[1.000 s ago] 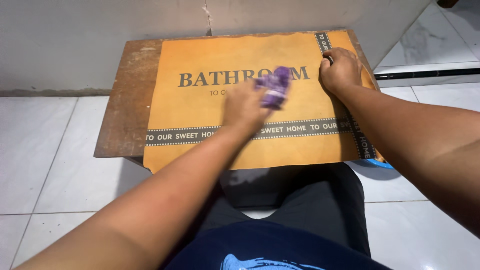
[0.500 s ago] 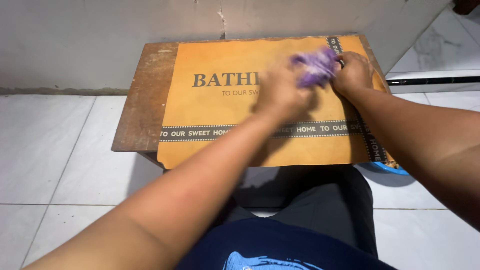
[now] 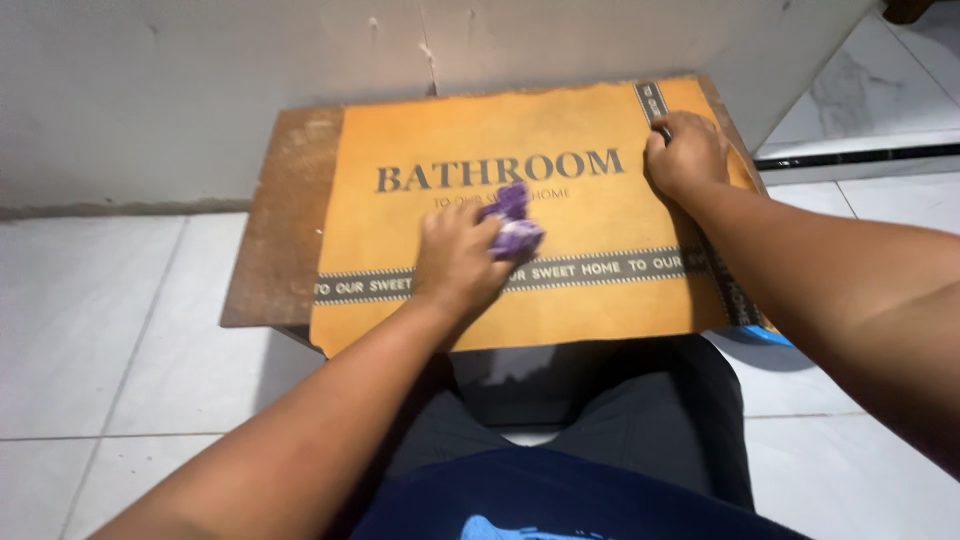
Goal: The person wipes a yellow bathroom mat with a purple cloth, then flips it to wipe the dark underside. The person flips the mat back and continues wiping the yellow side. The mat remains on a wooden board on the floor.
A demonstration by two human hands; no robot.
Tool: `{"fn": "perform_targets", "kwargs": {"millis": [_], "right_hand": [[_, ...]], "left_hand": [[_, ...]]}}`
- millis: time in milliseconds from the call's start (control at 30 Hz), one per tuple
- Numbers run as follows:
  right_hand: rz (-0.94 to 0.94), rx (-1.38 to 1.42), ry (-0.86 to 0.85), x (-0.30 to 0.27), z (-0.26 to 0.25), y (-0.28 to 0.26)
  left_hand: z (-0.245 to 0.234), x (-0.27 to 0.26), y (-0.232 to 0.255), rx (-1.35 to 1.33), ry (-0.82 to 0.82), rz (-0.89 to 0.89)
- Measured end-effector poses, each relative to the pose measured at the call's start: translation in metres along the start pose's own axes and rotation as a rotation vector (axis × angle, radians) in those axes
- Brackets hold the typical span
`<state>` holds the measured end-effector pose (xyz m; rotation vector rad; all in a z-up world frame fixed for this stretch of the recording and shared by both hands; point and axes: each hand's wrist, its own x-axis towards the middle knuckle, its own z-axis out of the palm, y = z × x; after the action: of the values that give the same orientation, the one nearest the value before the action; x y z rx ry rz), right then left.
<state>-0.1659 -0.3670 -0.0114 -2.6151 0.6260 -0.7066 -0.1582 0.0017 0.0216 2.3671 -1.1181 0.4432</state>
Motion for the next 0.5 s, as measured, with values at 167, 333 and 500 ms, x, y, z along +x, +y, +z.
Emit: {"fn": "perform_targets", "kwargs": {"millis": [167,333,500], "right_hand": [[-0.026,-0.038,-0.056,-0.001,-0.006,-0.011],[-0.050,-0.077,-0.103,-0.007,-0.010,-0.010],[-0.111,-0.102,-0.142,-0.006,-0.018,0.004]], "left_hand": [[-0.057,-0.030,-0.053,0.186,0.035,-0.216],[-0.071,-0.030,-0.065,0.287,0.151,-0.466],[-0.003,0.030,0.024,-0.273,0.266,-0.096]]}}
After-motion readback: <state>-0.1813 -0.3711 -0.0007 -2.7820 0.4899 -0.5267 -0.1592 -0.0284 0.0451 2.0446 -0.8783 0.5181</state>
